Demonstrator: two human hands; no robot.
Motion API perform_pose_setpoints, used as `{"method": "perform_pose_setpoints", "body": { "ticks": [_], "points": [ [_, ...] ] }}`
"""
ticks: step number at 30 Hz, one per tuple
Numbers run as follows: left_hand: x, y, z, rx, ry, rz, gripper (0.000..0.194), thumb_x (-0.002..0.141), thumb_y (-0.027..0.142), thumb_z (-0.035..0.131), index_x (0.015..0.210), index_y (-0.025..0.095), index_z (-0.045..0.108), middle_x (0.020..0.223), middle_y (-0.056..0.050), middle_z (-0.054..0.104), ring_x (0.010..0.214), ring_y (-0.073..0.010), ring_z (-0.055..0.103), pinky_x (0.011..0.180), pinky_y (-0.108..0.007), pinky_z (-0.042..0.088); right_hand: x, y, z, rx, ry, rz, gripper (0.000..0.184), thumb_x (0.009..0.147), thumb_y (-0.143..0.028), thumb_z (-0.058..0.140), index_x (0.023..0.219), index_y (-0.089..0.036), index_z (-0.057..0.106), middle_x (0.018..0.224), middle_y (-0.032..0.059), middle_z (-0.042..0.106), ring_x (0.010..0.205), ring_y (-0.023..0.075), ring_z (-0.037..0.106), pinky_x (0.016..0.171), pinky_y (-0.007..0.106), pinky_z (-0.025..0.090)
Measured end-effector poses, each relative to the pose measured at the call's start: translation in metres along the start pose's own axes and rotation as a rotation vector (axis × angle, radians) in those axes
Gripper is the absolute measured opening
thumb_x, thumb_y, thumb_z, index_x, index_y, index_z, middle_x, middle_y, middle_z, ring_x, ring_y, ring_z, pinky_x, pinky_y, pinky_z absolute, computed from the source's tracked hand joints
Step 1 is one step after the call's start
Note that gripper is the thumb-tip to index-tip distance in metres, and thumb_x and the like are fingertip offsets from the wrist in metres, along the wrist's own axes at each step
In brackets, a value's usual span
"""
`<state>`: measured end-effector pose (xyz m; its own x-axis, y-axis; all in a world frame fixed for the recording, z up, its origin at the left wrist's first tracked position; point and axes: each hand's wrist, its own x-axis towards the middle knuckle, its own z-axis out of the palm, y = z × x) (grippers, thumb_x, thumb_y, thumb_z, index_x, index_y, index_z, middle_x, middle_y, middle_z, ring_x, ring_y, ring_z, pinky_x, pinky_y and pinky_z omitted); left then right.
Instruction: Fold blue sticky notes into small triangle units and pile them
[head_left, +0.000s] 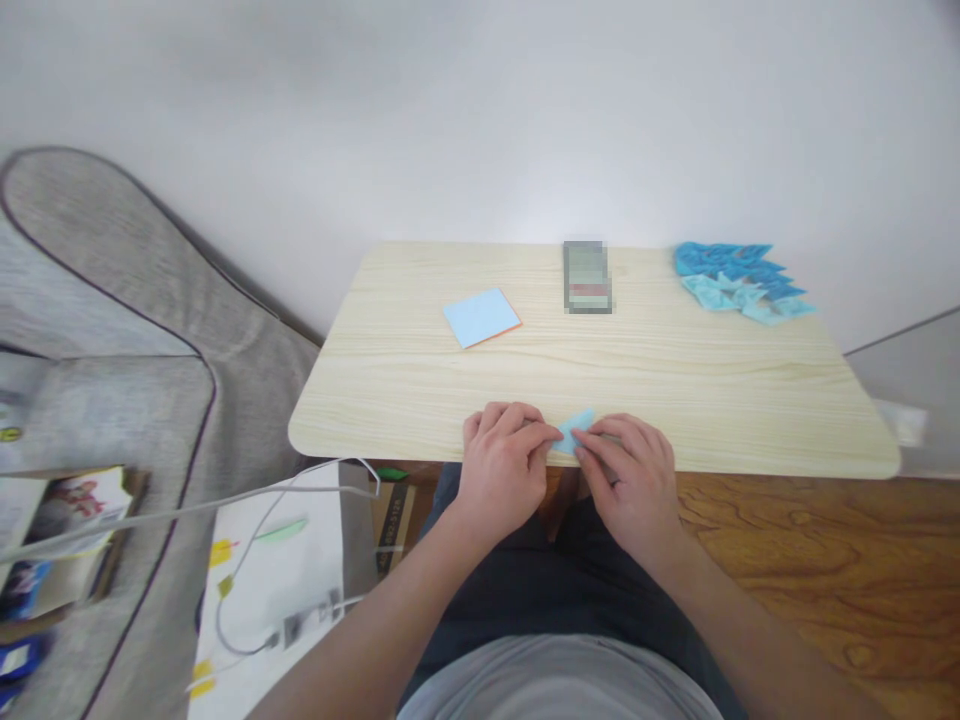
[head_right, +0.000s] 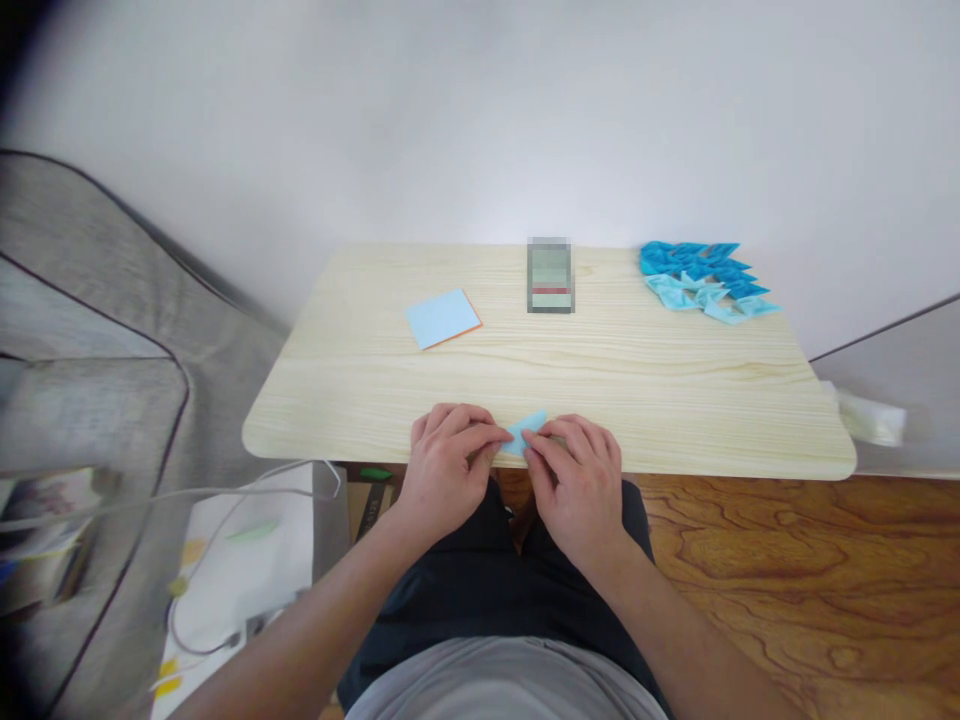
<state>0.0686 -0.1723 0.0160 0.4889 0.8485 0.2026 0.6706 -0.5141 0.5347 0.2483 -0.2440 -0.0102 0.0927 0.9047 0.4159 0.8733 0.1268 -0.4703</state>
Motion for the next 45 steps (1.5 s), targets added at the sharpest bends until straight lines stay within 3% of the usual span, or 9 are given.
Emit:
{"method": "perform_pose_setpoints", "body": {
  "ticks": [8,14,17,21,24,28,33,40,45],
  "points": [
    [-0.014,0.000,-0.004,0.032,0.017,0.053,0.025,0.095,0.019,0.059,0.104,0.033,0.078,0.118,-0.002,0.070,0.116,-0.0244,0.055,0.102,-0.046,0.036,0.007,0.008,-0.011,0.002,-0.112,-0.080,0.025,0.095,-0.023,0.064,0.117,-0.031,0.073,0.117,0.0035,0.071,0.117,0.0265,0.059,0.102,0.049,0.042],
    [-0.034,0.016,0.004,0.028,-0.029,0.140,0.027,0.095,0.023,0.058,0.117,0.031,0.072,0.122,-0.004,0.071,0.119,-0.0265,0.056,0.105,-0.049,0.034,0.023,0.017,-0.013,0.031,-0.170,-0.195,0.032,0.090,-0.011,0.062,0.111,-0.031,0.074,0.122,0.0003,0.073,0.125,0.0280,0.055,0.107,0.052,0.040],
    [-0.038,0.025,0.010,0.011,-0.053,0.190,0.028,0.095,0.020,0.057,0.117,0.029,0.071,0.123,-0.004,0.072,0.119,-0.0263,0.058,0.104,-0.049,0.035,0.031,0.019,-0.012,0.024,-0.148,-0.193,0.028,0.088,-0.010,0.064,0.102,-0.030,0.077,0.116,0.0024,0.072,0.116,0.0266,0.057,0.100,0.048,0.044],
    [-0.031,0.023,0.004,-0.052,-0.025,0.243,0.021,0.094,0.021,0.058,0.108,0.029,0.072,0.120,-0.001,0.073,0.118,-0.0233,0.059,0.106,-0.045,0.036,0.040,0.025,-0.013,0.036,-0.184,-0.231,0.025,0.089,-0.013,0.066,0.097,-0.032,0.080,0.101,0.0039,0.068,0.100,0.0228,0.057,0.086,0.040,0.046],
    [-0.017,0.012,-0.008,-0.062,0.022,0.168,0.015,0.092,0.023,0.063,0.105,0.025,0.070,0.118,-0.003,0.073,0.114,-0.0223,0.059,0.104,-0.041,0.039,0.050,0.031,-0.014,0.059,-0.242,-0.313,0.027,0.088,-0.011,0.065,0.093,-0.033,0.080,0.098,0.0022,0.067,0.098,0.0214,0.056,0.084,0.038,0.043],
    [-0.001,0.002,-0.014,-0.035,-0.108,0.227,0.029,0.083,0.028,0.075,0.112,0.028,0.071,0.123,-0.002,0.071,0.117,-0.0254,0.057,0.103,-0.043,0.040,0.058,0.033,-0.015,0.024,-0.239,-0.346,0.021,0.087,-0.011,0.064,0.088,-0.027,0.077,0.091,0.0023,0.069,0.094,0.0214,0.056,0.083,0.038,0.041],
    [-0.001,0.003,-0.006,0.021,-0.095,0.245,0.015,0.092,0.032,0.067,0.104,0.027,0.074,0.115,-0.004,0.073,0.113,-0.0254,0.057,0.099,-0.045,0.039,0.040,0.027,-0.021,-0.021,-0.141,-0.280,0.014,0.090,-0.015,0.063,0.092,-0.024,0.074,0.092,0.0046,0.072,0.095,0.0233,0.059,0.082,0.039,0.044],
    [-0.006,0.003,-0.002,0.014,-0.069,0.240,0.010,0.093,0.031,0.066,0.099,0.026,0.073,0.110,-0.003,0.073,0.110,-0.0238,0.057,0.097,-0.043,0.040,-0.001,0.022,-0.024,0.009,-0.142,-0.226,0.022,0.091,-0.022,0.067,0.111,-0.029,0.075,0.109,0.0030,0.074,0.106,0.0257,0.060,0.093,0.045,0.046],
    [-0.004,0.000,-0.005,-0.016,-0.089,0.248,0.012,0.094,0.035,0.067,0.099,0.028,0.076,0.107,-0.002,0.074,0.108,-0.0224,0.058,0.098,-0.042,0.040,-0.002,0.026,-0.024,0.048,-0.154,-0.210,0.016,0.094,-0.024,0.066,0.106,-0.030,0.076,0.108,0.0019,0.076,0.106,0.0243,0.062,0.093,0.045,0.047]
  ]
}}
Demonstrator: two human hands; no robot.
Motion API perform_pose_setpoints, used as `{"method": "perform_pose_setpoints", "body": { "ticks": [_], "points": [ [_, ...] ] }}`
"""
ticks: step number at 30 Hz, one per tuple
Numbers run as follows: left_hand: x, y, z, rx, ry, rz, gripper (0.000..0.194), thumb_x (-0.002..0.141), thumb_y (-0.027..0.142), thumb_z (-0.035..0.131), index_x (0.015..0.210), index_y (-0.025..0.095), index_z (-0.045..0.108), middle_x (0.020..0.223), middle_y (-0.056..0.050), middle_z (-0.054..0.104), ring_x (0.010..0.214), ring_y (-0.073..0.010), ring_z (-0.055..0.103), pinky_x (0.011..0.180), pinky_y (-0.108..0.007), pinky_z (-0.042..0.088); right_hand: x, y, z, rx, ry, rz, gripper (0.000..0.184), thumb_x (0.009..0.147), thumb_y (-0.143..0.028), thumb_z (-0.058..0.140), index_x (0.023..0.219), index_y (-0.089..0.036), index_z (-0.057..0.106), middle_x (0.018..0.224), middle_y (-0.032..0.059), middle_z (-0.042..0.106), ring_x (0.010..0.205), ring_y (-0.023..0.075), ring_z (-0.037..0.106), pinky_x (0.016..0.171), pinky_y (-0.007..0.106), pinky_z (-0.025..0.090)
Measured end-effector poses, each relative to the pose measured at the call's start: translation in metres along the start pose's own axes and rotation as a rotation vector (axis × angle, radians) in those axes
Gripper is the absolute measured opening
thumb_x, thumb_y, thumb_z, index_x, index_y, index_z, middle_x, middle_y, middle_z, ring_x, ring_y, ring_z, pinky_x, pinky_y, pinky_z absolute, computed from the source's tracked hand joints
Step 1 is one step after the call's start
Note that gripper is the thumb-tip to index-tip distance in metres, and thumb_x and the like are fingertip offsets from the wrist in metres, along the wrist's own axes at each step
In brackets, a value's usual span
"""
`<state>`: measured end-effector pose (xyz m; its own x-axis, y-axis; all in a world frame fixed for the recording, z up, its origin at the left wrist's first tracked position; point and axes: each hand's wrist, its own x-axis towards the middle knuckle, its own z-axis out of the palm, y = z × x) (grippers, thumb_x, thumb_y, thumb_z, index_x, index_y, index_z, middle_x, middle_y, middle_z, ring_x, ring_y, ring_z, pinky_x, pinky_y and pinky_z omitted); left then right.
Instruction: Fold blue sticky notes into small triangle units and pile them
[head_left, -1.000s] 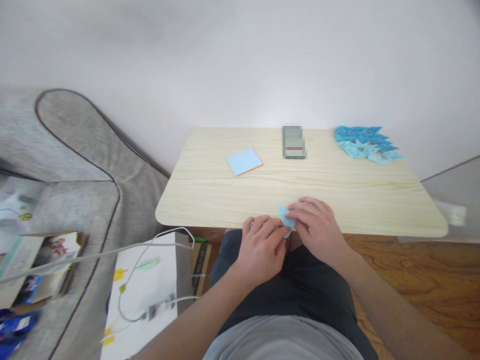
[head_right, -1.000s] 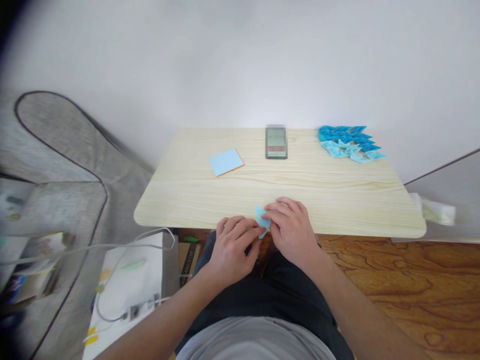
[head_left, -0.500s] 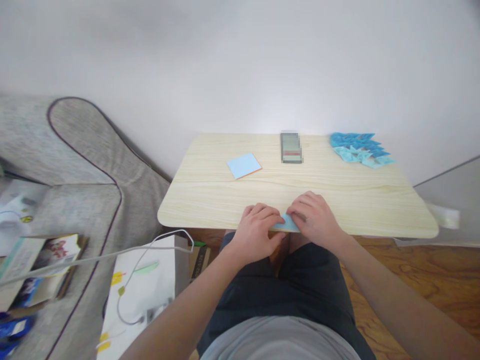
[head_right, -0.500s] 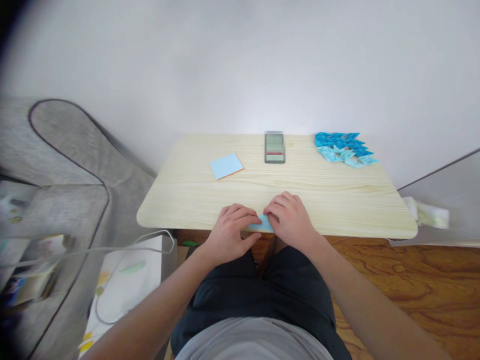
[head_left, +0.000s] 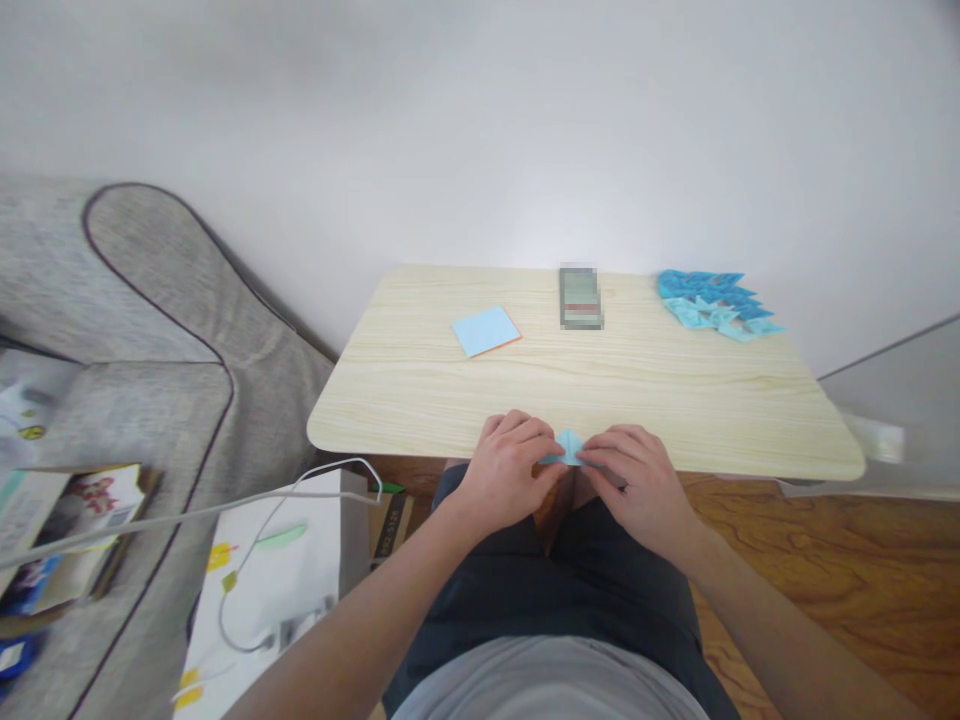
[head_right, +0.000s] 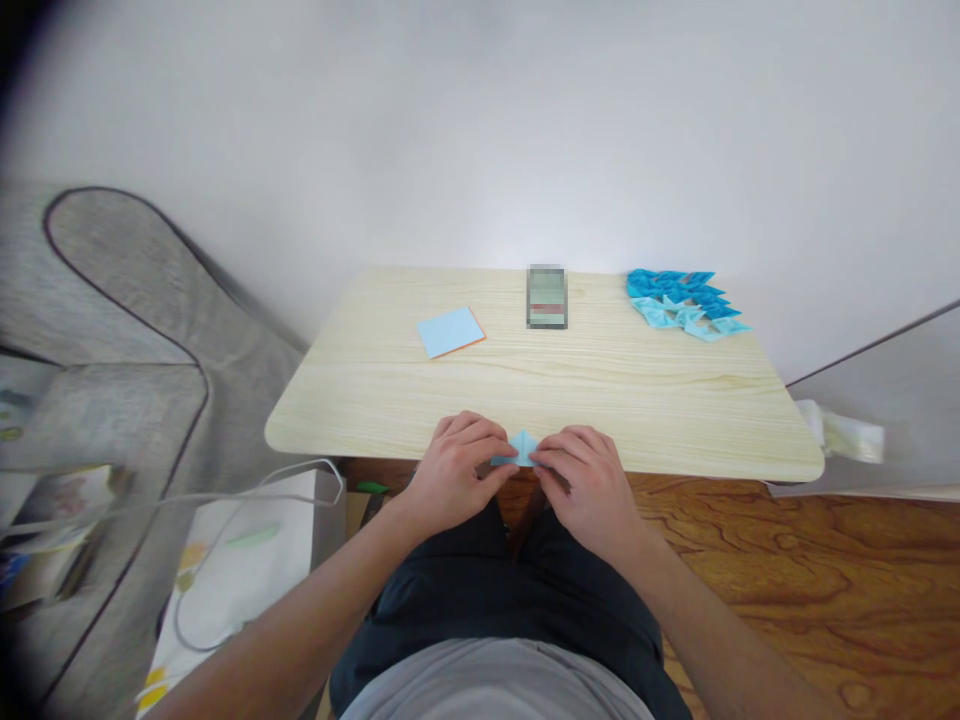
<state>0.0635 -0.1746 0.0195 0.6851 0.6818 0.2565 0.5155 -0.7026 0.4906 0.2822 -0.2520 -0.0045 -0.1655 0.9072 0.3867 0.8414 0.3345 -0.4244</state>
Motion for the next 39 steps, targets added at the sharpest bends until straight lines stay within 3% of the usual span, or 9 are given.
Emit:
{"method": "perform_pose_setpoints", "body": {
  "ticks": [8,14,39],
  "points": [
    [0.006,0.002,-0.002,0.056,-0.006,0.019,0.016,0.097,0.029,0.061,0.092,0.025,0.076,0.102,-0.003,0.074,0.107,-0.0223,0.058,0.097,-0.042,0.039,0.013,0.008,-0.007,0.046,-0.051,-0.024,0.013,0.094,-0.024,0.067,0.102,-0.028,0.076,0.105,0.0023,0.076,0.102,0.0238,0.063,0.091,0.045,0.048],
    [0.006,-0.003,-0.002,-0.003,-0.020,0.015,0.012,0.092,0.033,0.069,0.099,0.028,0.077,0.105,-0.001,0.074,0.106,-0.0225,0.057,0.097,-0.042,0.039,0.014,0.008,-0.008,0.066,-0.067,0.005,0.011,0.092,-0.025,0.071,0.102,-0.028,0.076,0.106,0.0029,0.075,0.104,0.0247,0.062,0.092,0.045,0.048],
    [0.032,-0.024,-0.022,-0.018,-0.234,0.190,0.014,0.092,0.040,0.071,0.098,0.030,0.078,0.104,0.001,0.074,0.103,-0.0200,0.058,0.092,-0.037,0.037,0.022,0.014,-0.016,0.054,-0.169,-0.063,0.010,0.094,-0.030,0.070,0.102,-0.028,0.076,0.108,0.0028,0.075,0.101,0.0240,0.062,0.091,0.044,0.048]
  ]
}}
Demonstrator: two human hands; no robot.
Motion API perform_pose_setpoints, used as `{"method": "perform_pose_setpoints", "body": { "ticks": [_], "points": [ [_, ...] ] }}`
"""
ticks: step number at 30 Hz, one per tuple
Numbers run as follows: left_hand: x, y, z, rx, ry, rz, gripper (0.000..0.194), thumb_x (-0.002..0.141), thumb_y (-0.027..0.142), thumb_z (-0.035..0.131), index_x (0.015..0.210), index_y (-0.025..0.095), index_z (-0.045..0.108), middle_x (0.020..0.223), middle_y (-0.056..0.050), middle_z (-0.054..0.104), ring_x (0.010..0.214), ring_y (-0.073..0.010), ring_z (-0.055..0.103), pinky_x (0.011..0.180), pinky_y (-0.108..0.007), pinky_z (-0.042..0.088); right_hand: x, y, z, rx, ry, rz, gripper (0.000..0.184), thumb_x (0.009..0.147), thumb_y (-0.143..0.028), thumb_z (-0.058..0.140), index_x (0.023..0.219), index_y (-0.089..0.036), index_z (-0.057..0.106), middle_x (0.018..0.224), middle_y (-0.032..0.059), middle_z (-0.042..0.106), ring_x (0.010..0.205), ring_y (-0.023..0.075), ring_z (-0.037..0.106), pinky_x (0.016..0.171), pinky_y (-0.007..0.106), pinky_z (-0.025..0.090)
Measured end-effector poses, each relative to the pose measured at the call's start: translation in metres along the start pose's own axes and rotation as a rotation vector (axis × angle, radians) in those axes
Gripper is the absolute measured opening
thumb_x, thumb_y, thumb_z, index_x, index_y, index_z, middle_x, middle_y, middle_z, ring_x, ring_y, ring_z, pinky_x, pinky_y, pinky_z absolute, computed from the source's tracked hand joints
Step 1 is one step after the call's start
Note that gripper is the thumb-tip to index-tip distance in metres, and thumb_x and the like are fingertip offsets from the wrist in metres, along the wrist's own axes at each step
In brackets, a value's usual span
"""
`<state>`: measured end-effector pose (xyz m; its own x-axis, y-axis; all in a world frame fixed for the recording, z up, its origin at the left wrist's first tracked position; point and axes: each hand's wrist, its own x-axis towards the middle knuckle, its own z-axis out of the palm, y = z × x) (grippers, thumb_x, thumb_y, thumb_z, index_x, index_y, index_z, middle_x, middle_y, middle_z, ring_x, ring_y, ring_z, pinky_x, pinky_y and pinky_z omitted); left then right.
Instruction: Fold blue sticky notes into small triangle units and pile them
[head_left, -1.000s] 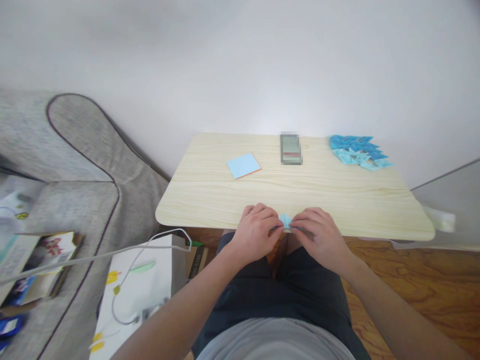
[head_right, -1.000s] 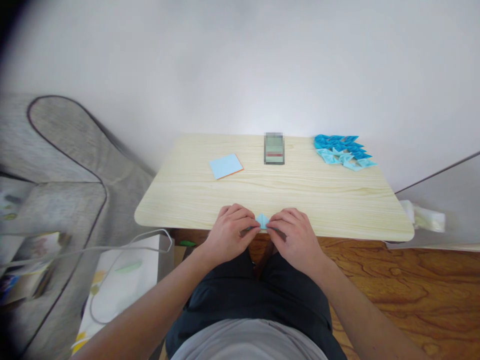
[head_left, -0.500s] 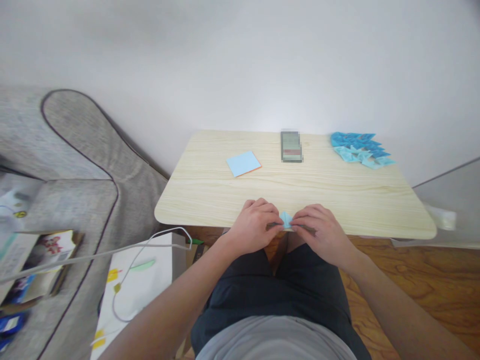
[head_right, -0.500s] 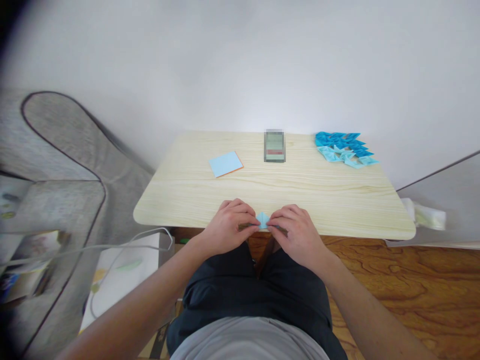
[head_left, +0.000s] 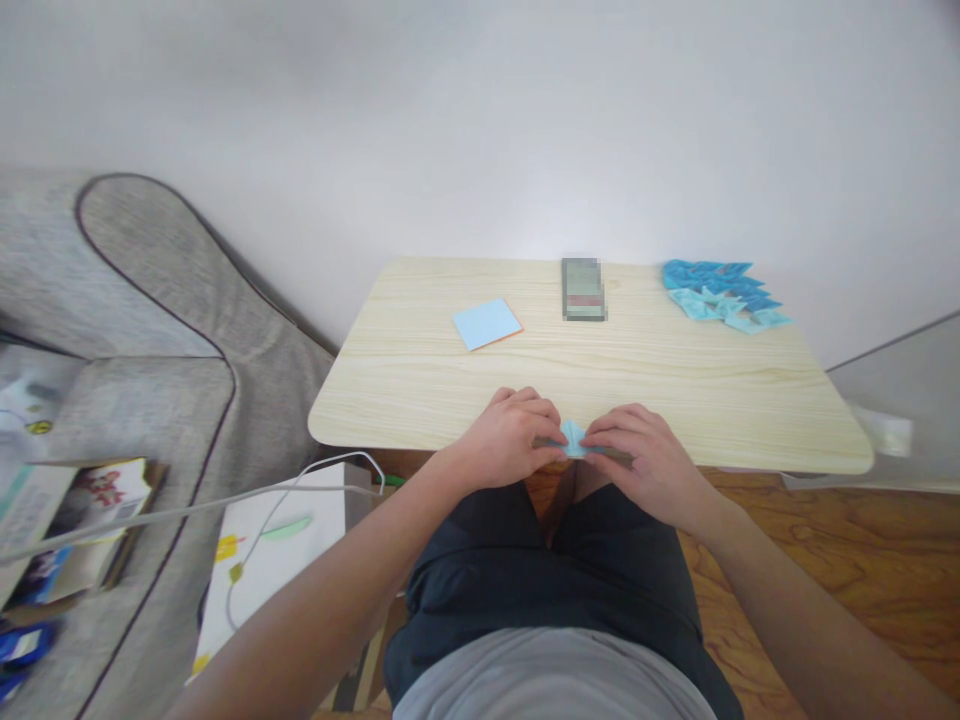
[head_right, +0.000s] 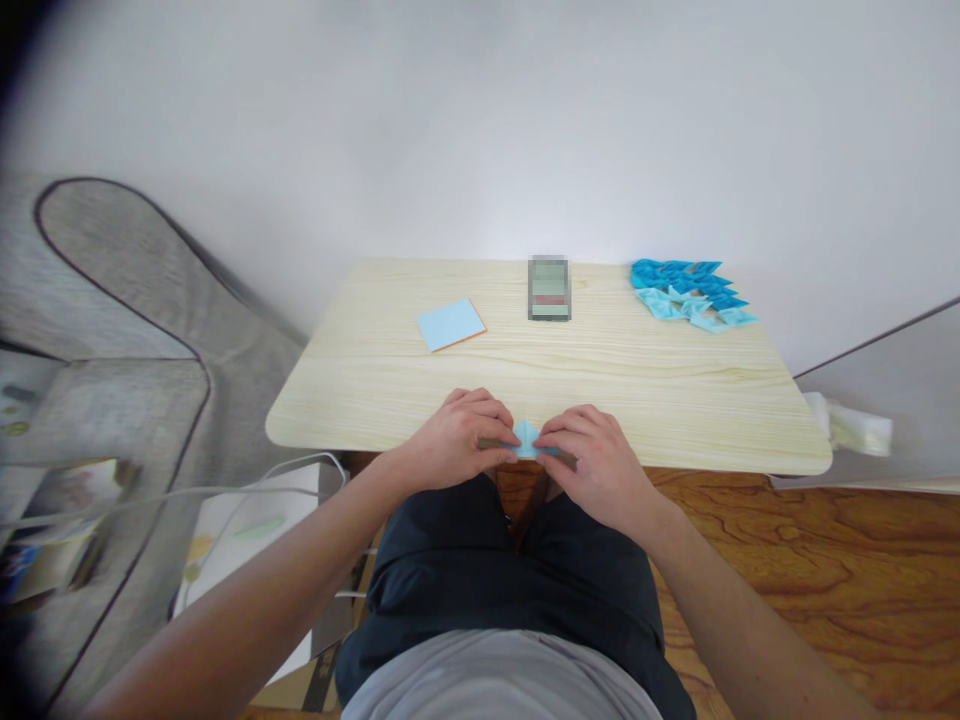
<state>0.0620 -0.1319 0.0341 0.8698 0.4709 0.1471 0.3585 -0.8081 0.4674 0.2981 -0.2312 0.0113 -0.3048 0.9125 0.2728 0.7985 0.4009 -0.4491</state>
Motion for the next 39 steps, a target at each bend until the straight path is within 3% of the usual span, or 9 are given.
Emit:
{"method": "perform_pose_setpoints", "body": {
  "ticks": [13,28,34,39],
  "points": [
    [-0.007,0.011,0.008,0.184,0.074,0.069,0.021,0.099,0.026,0.054,0.096,0.023,0.074,0.101,-0.003,0.074,0.099,-0.0204,0.062,0.094,-0.042,0.034,-0.001,-0.002,0.002,0.004,0.037,0.030,0.010,0.094,-0.028,0.069,0.102,-0.028,0.076,0.107,0.0031,0.076,0.102,0.0246,0.062,0.091,0.044,0.048],
    [-0.008,0.011,-0.002,0.081,0.022,0.021,0.016,0.096,0.027,0.060,0.099,0.026,0.075,0.108,-0.003,0.074,0.103,-0.0205,0.061,0.093,-0.039,0.036,0.001,-0.001,-0.002,0.011,0.018,0.008,0.011,0.095,-0.030,0.068,0.101,-0.029,0.077,0.106,0.0043,0.076,0.100,0.0253,0.064,0.089,0.046,0.049],
    [-0.007,0.009,-0.004,0.056,0.016,0.015,0.013,0.090,0.034,0.070,0.099,0.026,0.075,0.108,-0.002,0.074,0.103,-0.0210,0.061,0.093,-0.039,0.036,0.002,-0.001,-0.001,0.018,0.022,0.020,0.012,0.097,-0.030,0.065,0.100,-0.028,0.077,0.105,0.0041,0.076,0.099,0.0247,0.064,0.089,0.045,0.049],
    [-0.009,0.010,0.002,0.097,0.053,0.023,0.016,0.097,0.029,0.059,0.096,0.025,0.074,0.105,-0.002,0.074,0.102,-0.0197,0.061,0.094,-0.040,0.035,-0.001,-0.005,0.003,0.039,0.056,0.058,0.012,0.098,-0.027,0.062,0.099,-0.027,0.074,0.105,0.0036,0.075,0.100,0.0242,0.063,0.090,0.044,0.047]
  ]
}}
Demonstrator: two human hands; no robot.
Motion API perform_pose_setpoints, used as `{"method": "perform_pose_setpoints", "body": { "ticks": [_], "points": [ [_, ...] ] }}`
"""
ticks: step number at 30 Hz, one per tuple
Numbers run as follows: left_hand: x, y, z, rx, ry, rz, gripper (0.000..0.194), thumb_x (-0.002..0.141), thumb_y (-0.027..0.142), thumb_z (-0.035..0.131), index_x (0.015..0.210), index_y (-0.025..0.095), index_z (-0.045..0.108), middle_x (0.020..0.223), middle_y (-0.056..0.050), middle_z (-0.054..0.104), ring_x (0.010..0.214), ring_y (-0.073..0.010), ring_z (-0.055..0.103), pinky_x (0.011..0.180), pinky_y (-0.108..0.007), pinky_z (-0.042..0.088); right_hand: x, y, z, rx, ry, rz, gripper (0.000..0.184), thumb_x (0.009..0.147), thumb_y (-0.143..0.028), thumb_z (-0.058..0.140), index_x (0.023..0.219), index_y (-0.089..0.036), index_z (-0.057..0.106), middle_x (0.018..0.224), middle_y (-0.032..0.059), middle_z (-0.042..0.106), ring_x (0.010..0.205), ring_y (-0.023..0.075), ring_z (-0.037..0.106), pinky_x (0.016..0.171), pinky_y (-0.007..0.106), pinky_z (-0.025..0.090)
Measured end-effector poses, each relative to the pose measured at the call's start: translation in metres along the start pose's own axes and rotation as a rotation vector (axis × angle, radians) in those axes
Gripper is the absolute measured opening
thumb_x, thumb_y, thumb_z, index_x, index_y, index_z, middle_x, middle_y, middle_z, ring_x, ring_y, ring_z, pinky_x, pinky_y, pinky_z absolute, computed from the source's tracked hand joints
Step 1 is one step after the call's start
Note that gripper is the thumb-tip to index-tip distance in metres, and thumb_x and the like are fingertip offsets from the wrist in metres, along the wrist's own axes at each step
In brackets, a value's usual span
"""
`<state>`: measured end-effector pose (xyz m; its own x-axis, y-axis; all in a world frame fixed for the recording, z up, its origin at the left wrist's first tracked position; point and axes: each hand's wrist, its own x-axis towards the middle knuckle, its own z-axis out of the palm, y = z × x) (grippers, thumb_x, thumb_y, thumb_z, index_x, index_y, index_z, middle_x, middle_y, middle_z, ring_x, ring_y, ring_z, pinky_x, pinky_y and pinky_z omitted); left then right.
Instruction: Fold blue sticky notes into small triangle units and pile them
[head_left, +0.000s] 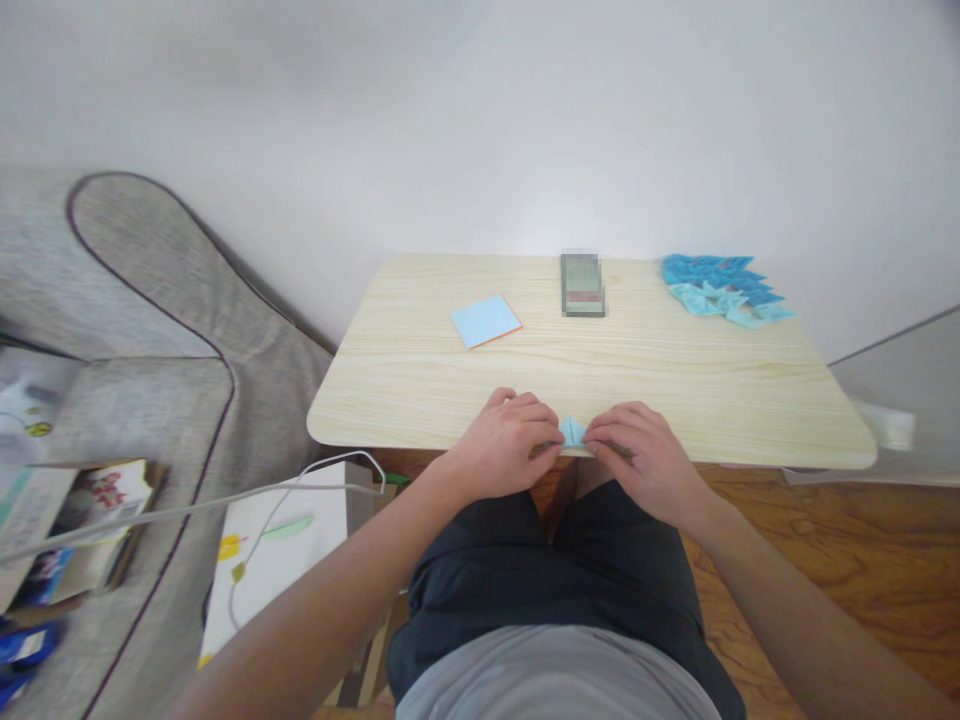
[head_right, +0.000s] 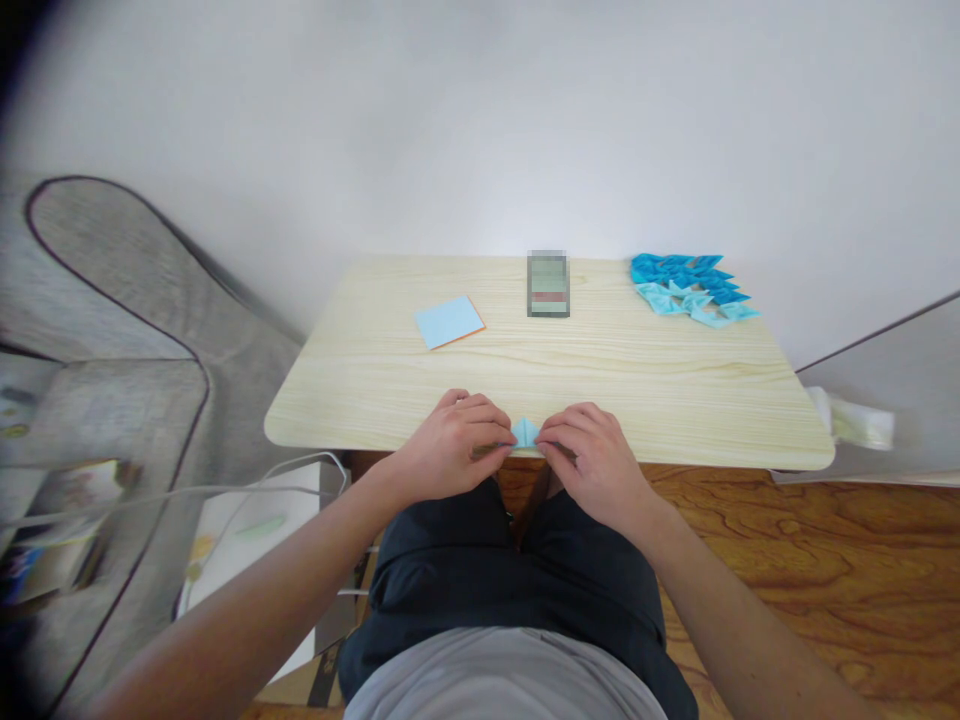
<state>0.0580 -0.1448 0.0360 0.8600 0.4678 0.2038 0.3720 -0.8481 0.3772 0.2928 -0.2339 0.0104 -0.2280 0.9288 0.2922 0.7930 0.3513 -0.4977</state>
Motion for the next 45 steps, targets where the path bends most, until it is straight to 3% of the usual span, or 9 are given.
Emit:
{"method": "perform_pose_setpoints", "body": {
  "ticks": [6,21,33,45],
  "points": [
    [-0.003,0.007,0.010,0.081,0.068,0.002,0.022,0.100,0.025,0.050,0.095,0.023,0.072,0.099,-0.004,0.074,0.100,-0.0207,0.061,0.094,-0.042,0.034,-0.005,-0.006,0.008,0.008,0.073,0.045,0.010,0.099,-0.023,0.059,0.100,-0.025,0.069,0.106,0.0047,0.074,0.103,0.0250,0.062,0.091,0.044,0.046],
    [-0.003,0.009,0.030,0.021,0.181,-0.123,0.013,0.093,0.021,0.058,0.087,0.021,0.069,0.094,-0.003,0.074,0.098,-0.0207,0.062,0.089,-0.040,0.040,-0.010,-0.015,0.019,-0.062,0.143,0.064,0.008,0.097,-0.020,0.059,0.099,-0.024,0.065,0.105,0.0060,0.072,0.104,0.0258,0.062,0.094,0.045,0.044],
    [-0.002,0.011,0.027,-0.030,0.181,-0.152,0.009,0.088,0.018,0.062,0.085,0.023,0.070,0.094,-0.003,0.075,0.097,-0.0212,0.063,0.089,-0.040,0.040,-0.007,-0.016,0.016,-0.071,0.130,0.079,0.009,0.093,-0.017,0.062,0.096,-0.024,0.067,0.103,0.0051,0.073,0.101,0.0253,0.063,0.092,0.045,0.044],
    [0.000,0.019,0.020,-0.102,0.170,-0.266,0.008,0.089,0.021,0.062,0.085,0.023,0.069,0.093,-0.002,0.074,0.099,-0.0228,0.062,0.090,-0.042,0.041,0.005,-0.015,0.007,-0.015,0.056,0.156,0.010,0.086,-0.016,0.069,0.085,-0.026,0.071,0.097,0.0029,0.074,0.096,0.0258,0.062,0.088,0.044,0.048]
  ]
}}
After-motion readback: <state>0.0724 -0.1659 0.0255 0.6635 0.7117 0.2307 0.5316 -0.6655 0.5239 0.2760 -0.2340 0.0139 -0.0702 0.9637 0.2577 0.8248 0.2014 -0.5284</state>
